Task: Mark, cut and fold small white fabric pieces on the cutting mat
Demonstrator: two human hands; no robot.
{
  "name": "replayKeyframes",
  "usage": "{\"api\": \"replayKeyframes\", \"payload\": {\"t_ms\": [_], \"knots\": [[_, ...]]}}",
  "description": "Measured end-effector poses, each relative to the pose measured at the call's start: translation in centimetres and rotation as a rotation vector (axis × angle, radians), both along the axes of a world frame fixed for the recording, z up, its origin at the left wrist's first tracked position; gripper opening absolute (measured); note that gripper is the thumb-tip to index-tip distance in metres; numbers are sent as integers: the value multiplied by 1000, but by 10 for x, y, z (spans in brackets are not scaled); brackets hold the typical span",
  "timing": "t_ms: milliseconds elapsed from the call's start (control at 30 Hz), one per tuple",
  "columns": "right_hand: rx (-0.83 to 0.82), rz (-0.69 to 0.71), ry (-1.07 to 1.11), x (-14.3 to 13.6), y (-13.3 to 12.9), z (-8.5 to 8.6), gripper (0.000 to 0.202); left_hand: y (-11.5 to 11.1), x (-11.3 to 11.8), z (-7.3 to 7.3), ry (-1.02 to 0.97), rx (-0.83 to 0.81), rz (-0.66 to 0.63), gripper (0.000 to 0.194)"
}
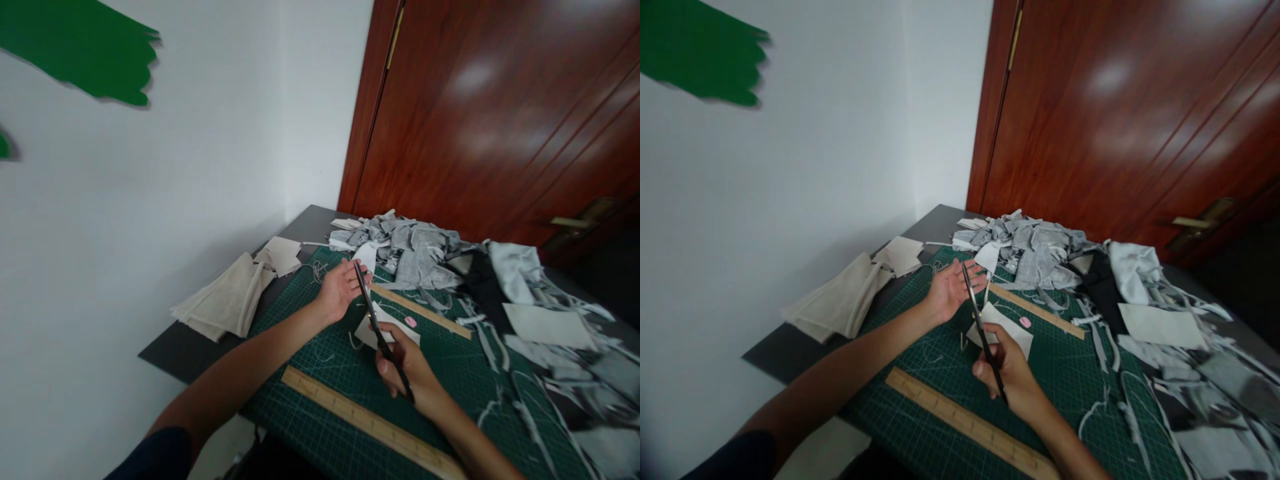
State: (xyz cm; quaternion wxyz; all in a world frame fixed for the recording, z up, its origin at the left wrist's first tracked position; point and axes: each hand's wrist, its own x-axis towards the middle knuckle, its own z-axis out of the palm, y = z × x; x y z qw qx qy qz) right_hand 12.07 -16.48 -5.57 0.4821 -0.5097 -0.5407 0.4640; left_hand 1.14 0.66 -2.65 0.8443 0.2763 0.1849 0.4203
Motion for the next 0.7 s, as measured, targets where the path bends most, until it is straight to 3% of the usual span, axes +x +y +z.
{"api": "replayKeyframes", "payload": {"t_ms": [100, 167, 267, 400, 500, 567, 633, 700], "knots": [[97, -89, 4, 13, 1, 7, 78, -3, 2, -6, 262, 247, -152, 13], [124, -225, -29, 24, 5, 10, 77, -11, 0, -10, 388, 483, -207, 11], [100, -506, -193, 48, 12, 13, 76, -23, -4, -16, 414, 809, -198, 35], [4, -775, -645, 89, 18, 15, 77, -27, -8, -23, 532, 1133, -265, 51], [-126, -885, -916, 119, 15, 16, 70, -26, -6, -27, 845, 1580, -287, 51], [-193, -912, -1025, 136, 12, 14, 64, -26, -4, -29, 1035, 1848, -273, 38], [-217, -898, -1095, 150, 10, 11, 60, -27, -1, -32, 1097, 1997, -202, 21], [-209, -846, -1118, 160, 9, 5, 58, -27, 1, -34, 1039, 2003, -108, 17]]}}
